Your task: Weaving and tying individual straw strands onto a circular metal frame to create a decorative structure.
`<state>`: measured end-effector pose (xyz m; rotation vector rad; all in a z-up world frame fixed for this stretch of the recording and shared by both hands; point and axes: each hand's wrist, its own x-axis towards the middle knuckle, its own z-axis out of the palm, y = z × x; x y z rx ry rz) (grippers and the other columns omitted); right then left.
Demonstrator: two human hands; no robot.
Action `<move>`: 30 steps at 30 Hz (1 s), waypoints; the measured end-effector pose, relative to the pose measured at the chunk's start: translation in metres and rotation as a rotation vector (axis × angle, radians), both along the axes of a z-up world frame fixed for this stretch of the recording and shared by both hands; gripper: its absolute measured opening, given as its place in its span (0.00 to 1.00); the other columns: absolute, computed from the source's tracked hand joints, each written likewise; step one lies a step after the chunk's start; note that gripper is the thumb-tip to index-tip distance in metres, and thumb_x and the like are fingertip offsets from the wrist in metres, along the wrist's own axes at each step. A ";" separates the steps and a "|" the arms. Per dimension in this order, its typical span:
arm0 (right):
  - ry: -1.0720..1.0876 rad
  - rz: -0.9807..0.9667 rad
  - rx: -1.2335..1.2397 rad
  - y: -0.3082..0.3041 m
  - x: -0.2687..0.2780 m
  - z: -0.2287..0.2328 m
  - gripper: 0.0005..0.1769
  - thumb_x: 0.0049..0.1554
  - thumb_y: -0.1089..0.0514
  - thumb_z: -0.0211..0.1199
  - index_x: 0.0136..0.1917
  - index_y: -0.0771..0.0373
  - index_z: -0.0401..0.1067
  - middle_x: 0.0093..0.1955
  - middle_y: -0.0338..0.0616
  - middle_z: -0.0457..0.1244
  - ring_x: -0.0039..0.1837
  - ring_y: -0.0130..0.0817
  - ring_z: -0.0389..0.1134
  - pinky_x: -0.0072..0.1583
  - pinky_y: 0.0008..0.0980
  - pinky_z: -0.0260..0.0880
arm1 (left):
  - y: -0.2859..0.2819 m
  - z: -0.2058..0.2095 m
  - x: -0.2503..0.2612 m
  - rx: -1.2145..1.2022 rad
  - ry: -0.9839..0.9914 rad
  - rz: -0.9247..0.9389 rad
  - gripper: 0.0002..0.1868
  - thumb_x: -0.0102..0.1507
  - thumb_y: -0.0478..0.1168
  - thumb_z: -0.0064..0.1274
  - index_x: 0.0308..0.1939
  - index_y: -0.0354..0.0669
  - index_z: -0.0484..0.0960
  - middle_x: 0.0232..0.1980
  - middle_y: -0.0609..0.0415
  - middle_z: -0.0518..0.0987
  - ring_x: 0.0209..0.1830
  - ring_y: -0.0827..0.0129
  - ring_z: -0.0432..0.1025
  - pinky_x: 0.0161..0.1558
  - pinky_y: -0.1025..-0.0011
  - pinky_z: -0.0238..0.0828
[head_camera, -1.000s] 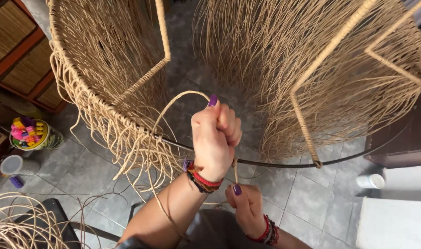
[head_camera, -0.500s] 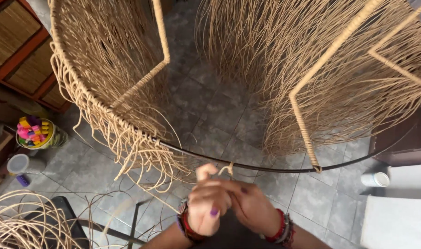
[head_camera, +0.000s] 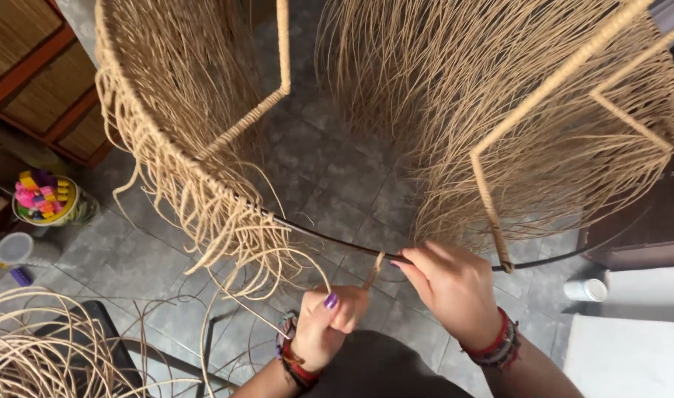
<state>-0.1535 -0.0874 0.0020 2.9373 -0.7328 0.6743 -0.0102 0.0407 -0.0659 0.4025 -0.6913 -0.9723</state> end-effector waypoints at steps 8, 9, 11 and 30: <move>-0.019 -0.050 0.007 -0.001 -0.003 -0.010 0.09 0.58 0.48 0.67 0.43 0.53 0.78 0.37 0.32 0.66 0.36 0.32 0.66 0.40 0.34 0.64 | 0.004 -0.086 0.033 0.035 -0.141 0.386 0.27 0.71 0.54 0.44 0.20 0.47 0.78 0.24 0.56 0.76 0.29 0.63 0.73 0.56 0.50 0.68; -0.024 -0.050 0.000 0.000 -0.003 -0.013 0.09 0.58 0.48 0.67 0.43 0.53 0.78 0.37 0.32 0.66 0.36 0.32 0.66 0.40 0.34 0.64 | 0.000 -0.071 0.061 0.027 -0.145 0.386 0.27 0.71 0.54 0.44 0.20 0.47 0.78 0.24 0.56 0.76 0.29 0.63 0.73 0.56 0.50 0.68; -0.021 -0.118 -0.043 0.001 -0.005 -0.014 0.09 0.59 0.47 0.65 0.43 0.52 0.78 0.37 0.31 0.66 0.39 0.34 0.66 0.44 0.35 0.63 | -0.008 -0.033 0.113 -0.149 -0.048 0.506 0.27 0.72 0.49 0.36 0.18 0.50 0.52 0.17 0.60 0.50 0.19 0.69 0.45 0.29 0.65 0.43; 0.110 0.095 -0.140 0.034 0.075 0.015 0.22 0.66 0.52 0.57 0.72 0.54 0.69 0.47 0.38 0.63 0.41 0.38 0.65 0.45 0.38 0.66 | 0.045 -0.145 0.076 0.271 -1.123 0.342 0.19 0.70 0.30 0.33 0.59 0.42 0.78 0.56 0.46 0.78 0.57 0.52 0.71 0.61 0.57 0.64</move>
